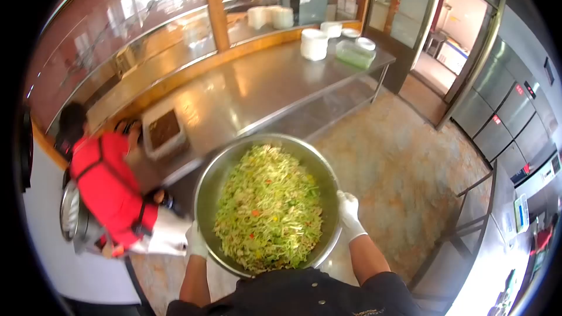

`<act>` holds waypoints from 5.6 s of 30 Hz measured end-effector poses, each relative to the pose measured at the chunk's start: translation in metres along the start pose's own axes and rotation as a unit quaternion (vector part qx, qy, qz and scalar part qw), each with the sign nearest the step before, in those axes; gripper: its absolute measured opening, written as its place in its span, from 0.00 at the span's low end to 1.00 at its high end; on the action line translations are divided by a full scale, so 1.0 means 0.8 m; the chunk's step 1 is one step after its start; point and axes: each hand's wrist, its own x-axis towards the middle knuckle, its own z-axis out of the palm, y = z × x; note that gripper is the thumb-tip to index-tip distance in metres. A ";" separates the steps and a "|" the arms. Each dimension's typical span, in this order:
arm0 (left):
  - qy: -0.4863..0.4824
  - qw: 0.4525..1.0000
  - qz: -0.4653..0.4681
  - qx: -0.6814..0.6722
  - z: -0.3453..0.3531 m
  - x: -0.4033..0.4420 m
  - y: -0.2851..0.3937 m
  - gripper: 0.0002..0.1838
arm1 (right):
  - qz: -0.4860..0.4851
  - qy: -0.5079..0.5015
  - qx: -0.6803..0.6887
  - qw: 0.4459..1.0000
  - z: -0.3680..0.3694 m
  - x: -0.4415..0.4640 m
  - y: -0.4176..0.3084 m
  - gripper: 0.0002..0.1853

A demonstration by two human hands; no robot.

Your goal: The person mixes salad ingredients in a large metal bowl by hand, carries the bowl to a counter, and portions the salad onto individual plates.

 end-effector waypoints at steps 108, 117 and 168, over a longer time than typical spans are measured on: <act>0.016 0.935 -0.195 -0.294 1.340 0.454 -0.280 0.30 | -0.128 -0.386 -0.500 0.764 0.409 1.353 -0.432 0.20; 0.032 0.997 -0.065 -0.003 1.318 0.455 -0.288 0.29 | -0.121 -0.360 -0.496 0.781 0.419 1.338 -0.433 0.15; 0.140 0.926 -0.160 -0.313 0.904 0.162 -0.264 0.27 | 0.263 -0.735 -0.193 0.594 0.396 0.862 -0.294 0.50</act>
